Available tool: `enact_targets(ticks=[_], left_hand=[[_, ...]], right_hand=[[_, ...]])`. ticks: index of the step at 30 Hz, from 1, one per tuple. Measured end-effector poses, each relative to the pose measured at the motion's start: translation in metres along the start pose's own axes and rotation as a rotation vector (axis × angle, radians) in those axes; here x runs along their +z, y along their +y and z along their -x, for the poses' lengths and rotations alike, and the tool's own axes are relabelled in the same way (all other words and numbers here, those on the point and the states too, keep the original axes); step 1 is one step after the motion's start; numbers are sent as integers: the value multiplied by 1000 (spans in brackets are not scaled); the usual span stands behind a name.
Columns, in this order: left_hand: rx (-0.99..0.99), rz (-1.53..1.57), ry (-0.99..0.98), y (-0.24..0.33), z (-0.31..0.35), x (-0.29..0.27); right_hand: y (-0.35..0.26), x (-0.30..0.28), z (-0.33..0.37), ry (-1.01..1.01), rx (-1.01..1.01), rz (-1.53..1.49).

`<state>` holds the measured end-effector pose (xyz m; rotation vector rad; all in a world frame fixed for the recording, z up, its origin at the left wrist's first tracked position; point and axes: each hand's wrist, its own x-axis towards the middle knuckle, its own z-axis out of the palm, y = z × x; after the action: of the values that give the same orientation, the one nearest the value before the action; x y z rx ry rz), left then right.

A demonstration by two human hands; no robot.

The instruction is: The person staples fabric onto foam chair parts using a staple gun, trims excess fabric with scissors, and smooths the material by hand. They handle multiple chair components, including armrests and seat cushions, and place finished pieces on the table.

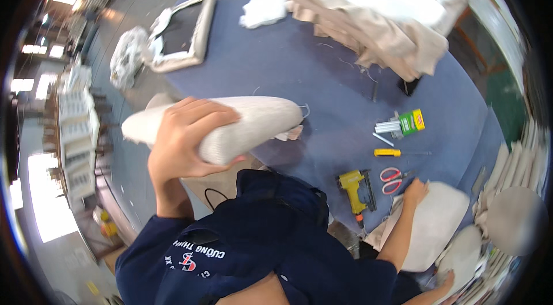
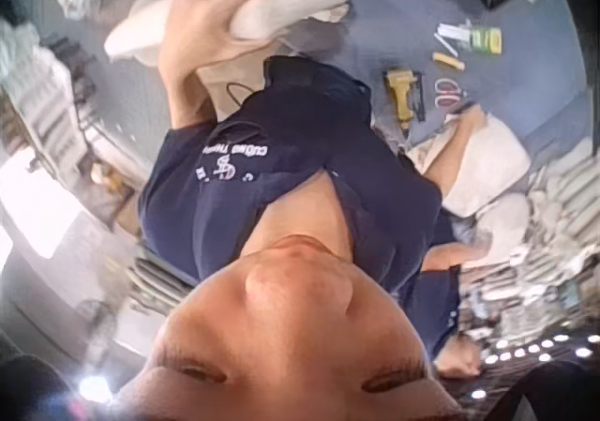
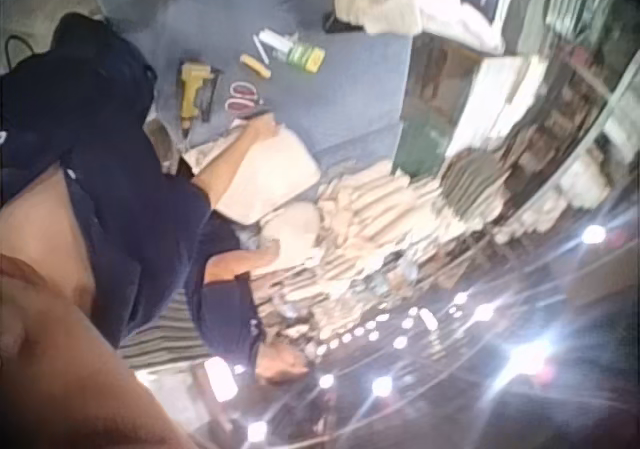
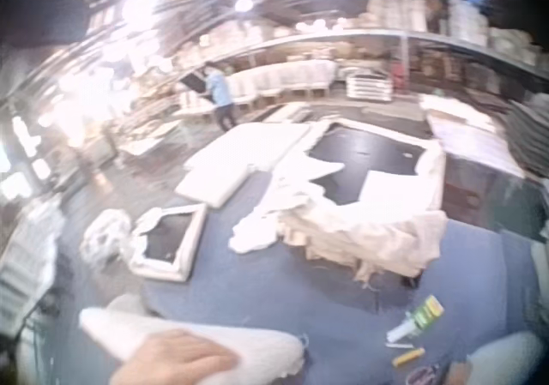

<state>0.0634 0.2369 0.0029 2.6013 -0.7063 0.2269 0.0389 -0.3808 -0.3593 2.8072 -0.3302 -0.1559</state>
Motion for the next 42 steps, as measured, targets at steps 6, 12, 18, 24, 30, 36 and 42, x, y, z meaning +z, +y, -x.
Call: enact_targets(ticks=[6, 12, 18, 24, 30, 36, 42], left_hand=[[-21, -26, -45, 18, -9, 16], [4, 1, -28, 10, -3, 13], [-22, 1, -5, 12, 2, 7], [-17, 28, -17, 8, -8, 12], [-4, -38, -66, 20, -17, 26], [32, 20, -54, 29, -23, 28], [64, 32, -29, 29, -20, 27]], right_hand=[[-36, -22, 7, -197, 87, 47], [-28, -9, 7, -244, 20, 287], [-46, -6, 16, -215, -41, 331], [-45, -41, 22, -46, 36, -72], [-168, -233, 34, -214, -80, -1863], [-223, -389, 91, -336, -542, -2159], [-223, -403, 92, -296, -593, -2050]])
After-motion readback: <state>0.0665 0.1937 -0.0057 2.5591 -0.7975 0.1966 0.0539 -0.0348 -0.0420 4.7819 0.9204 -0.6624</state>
